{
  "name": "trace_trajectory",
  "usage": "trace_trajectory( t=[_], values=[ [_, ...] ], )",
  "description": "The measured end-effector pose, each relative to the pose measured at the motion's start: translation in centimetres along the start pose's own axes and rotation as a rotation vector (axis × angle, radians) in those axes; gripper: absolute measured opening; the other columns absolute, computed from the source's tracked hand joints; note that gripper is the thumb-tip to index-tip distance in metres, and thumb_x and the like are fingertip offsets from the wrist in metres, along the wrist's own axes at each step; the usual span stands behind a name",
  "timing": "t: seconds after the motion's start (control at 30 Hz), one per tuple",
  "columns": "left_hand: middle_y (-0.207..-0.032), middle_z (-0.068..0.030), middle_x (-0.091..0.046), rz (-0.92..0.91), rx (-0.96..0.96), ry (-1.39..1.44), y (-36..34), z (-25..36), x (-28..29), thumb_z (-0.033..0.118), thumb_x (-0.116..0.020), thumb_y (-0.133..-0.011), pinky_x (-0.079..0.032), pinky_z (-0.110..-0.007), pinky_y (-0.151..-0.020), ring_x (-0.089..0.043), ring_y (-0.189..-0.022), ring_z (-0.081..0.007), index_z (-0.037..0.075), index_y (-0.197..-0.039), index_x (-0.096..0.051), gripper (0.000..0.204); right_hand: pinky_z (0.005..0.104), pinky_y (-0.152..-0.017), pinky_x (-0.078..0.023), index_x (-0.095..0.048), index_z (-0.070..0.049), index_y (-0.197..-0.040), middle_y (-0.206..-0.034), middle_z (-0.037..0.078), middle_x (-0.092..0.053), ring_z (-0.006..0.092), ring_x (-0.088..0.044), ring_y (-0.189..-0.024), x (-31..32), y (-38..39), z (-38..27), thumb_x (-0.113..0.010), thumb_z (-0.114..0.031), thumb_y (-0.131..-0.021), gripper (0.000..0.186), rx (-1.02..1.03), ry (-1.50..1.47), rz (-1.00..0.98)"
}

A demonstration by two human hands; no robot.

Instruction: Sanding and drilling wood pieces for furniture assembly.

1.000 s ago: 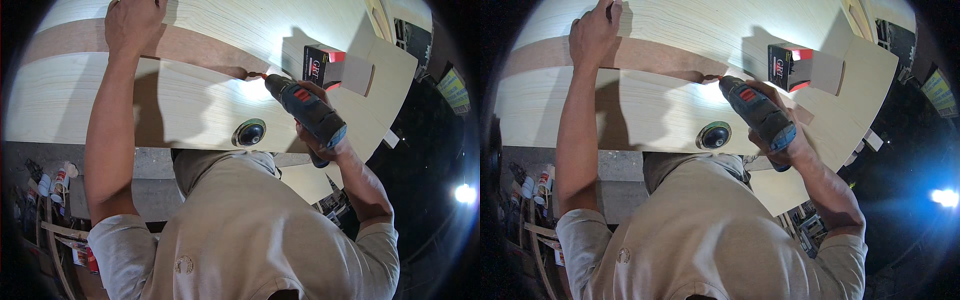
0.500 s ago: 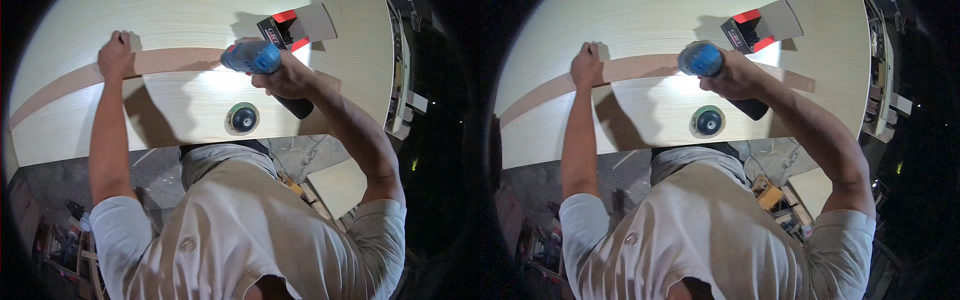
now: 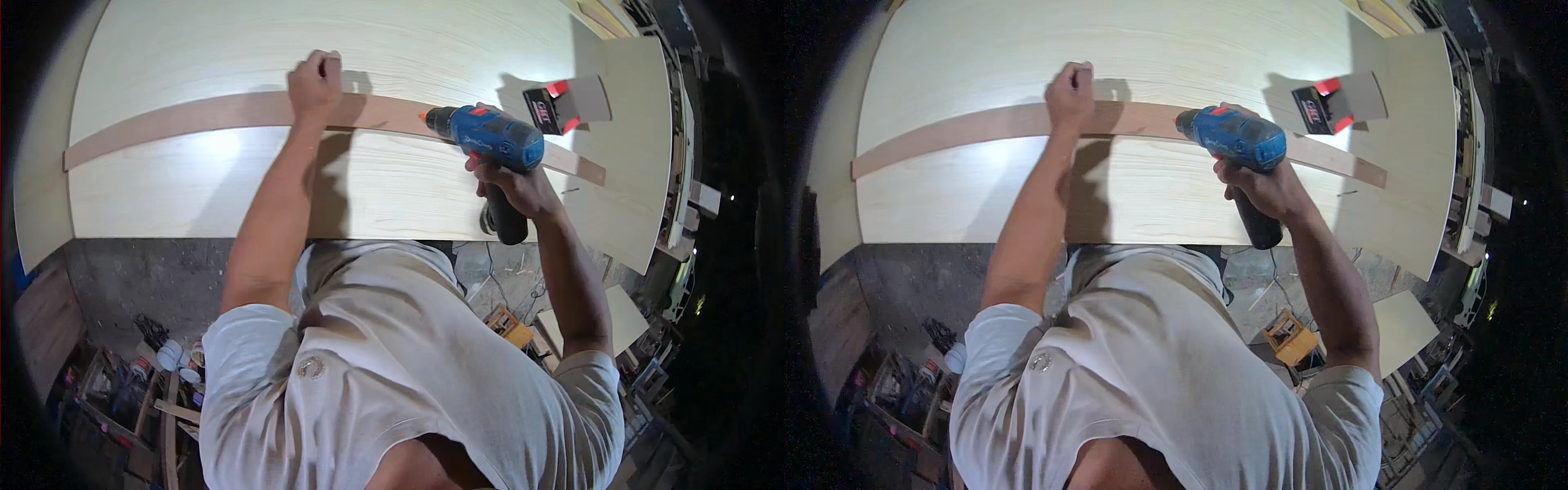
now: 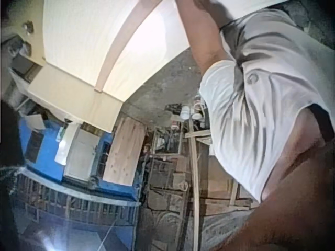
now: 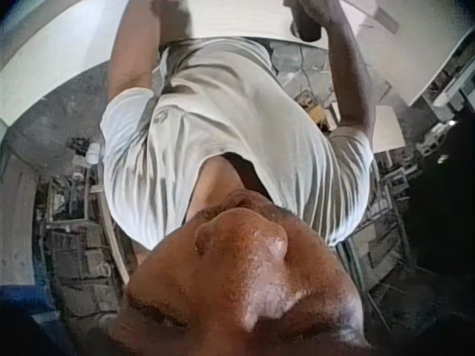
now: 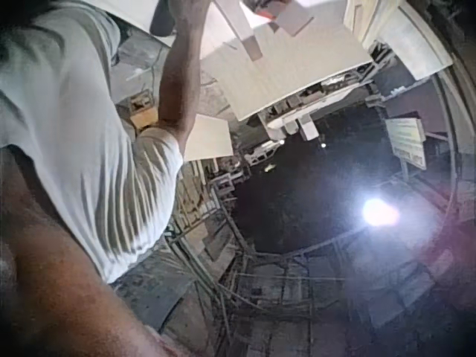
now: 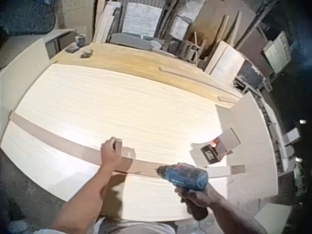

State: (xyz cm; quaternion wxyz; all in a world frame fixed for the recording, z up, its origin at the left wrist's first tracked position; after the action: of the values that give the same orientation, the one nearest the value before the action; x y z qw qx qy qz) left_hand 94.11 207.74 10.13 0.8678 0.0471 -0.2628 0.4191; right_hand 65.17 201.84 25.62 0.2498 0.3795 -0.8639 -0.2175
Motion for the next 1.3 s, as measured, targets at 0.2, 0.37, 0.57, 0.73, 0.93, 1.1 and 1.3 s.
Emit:
trace_trajectory(
  t=[0.2,0.37,0.57,0.73,0.93,1.1,1.3],
  values=[
    [-0.081,-0.0128,-0.069,0.035,-0.036,-0.477,-7.6,-10.4,15.5,0.04,-0.05,-0.093,-0.045,-0.047,-0.081,-0.063,-0.084,-0.0355,0.009,-0.088,-0.067,0.036,0.0313,-0.06,-0.054,-0.058,-0.002,-0.105,-0.086,0.008,-0.063,0.016,-0.062,-0.066,-6.7,-1.6,-2.0,-0.063,-0.008,-0.078,0.029,-0.075,0.04,-0.008],
    [-0.096,-0.0121,-0.07,-0.162,-0.007,-0.643,-7.9,-13.1,15.6,0.038,-0.044,-0.096,-0.043,-0.046,-0.089,-0.062,-0.094,-0.0326,0.007,-0.096,-0.065,0.038,0.0316,-0.059,-0.053,-0.058,-0.003,-0.106,-0.087,0.008,-0.063,0.0163,-0.061,-0.064,-8.4,-3.2,-2.4,-0.063,-0.01,-0.077,0.03,-0.132,0.112,0.012],
    [-0.095,-0.0136,-0.069,-0.234,0.022,-0.667,-7.8,-13.5,15.3,0.039,-0.043,-0.097,-0.043,-0.046,-0.088,-0.062,-0.093,-0.0338,0.007,-0.097,-0.062,0.037,0.0314,-0.059,-0.052,-0.058,-0.003,-0.104,-0.087,0.008,-0.063,0.0162,-0.061,-0.064,-8.7,-3.6,-2.7,-0.064,-0.011,-0.076,0.03,-0.213,0.101,0.084],
    [-0.096,-0.0123,-0.07,-0.262,0.051,-0.65,-8.0,-13.2,15.1,0.038,-0.042,-0.097,-0.043,-0.046,-0.089,-0.063,-0.093,-0.0313,0.008,-0.097,-0.064,0.038,0.0313,-0.057,-0.052,-0.056,-0.004,-0.107,-0.086,0.007,-0.062,0.0153,-0.061,-0.064,-8.5,-4.5,-2.2,-0.064,-0.012,-0.078,0.031,-0.224,0.178,0.031],
    [-0.095,-0.0086,-0.07,-0.282,0.088,-0.707,-8.0,-13.6,14.6,0.037,-0.045,-0.097,-0.043,-0.044,-0.087,-0.062,-0.093,-0.0297,0.01,-0.097,-0.064,0.033,0.0328,-0.067,-0.055,-0.033,-0.015,-0.142,-0.104,0.01,-0.059,0.0192,-0.062,-0.084,-9.2,-5.4,-2.8,-0.064,0.001,-0.071,0.079,-0.244,0.145,-0.057],
    [-0.091,-0.0058,-0.07,-0.303,0.104,-0.697,-8.0,-14.0,14.3,0.036,-0.049,-0.096,-0.043,-0.042,-0.088,-0.062,-0.092,-0.0263,0.012,-0.097,-0.064,0.029,0.0391,-0.088,-0.051,-0.033,-0.014,-0.142,-0.12,0.017,-0.06,0.0318,-0.066,-0.101,-9.3,-6.1,-3.1,-0.064,0.0,-0.068,0.082,-0.169,0.586,-0.079],
    [-0.083,-0.0056,-0.068,-0.3,0.135,-0.735,-7.8,-14.3,14.0,0.039,-0.049,-0.097,-0.044,-0.041,-0.088,-0.062,-0.09,-0.025,0.013,-0.097,-0.064,0.031,0.0366,-0.085,-0.05,-0.035,-0.013,-0.142,-0.11,0.014,-0.064,0.0302,-0.068,-0.092,-9.3,-6.2,-3.2,-0.066,-0.003,-0.067,0.081,-0.031,0.445,-0.123]
  ],
)
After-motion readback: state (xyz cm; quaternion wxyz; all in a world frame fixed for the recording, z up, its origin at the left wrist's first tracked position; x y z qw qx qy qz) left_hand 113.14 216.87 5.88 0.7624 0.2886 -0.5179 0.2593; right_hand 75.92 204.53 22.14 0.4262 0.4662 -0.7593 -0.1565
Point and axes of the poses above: each hand's wrist, its own y-axis away from the middle knuckle, its own x-axis out of the back of the hand, z = x × y, the point moved 7 cm from there along -y, towards the middle knuckle
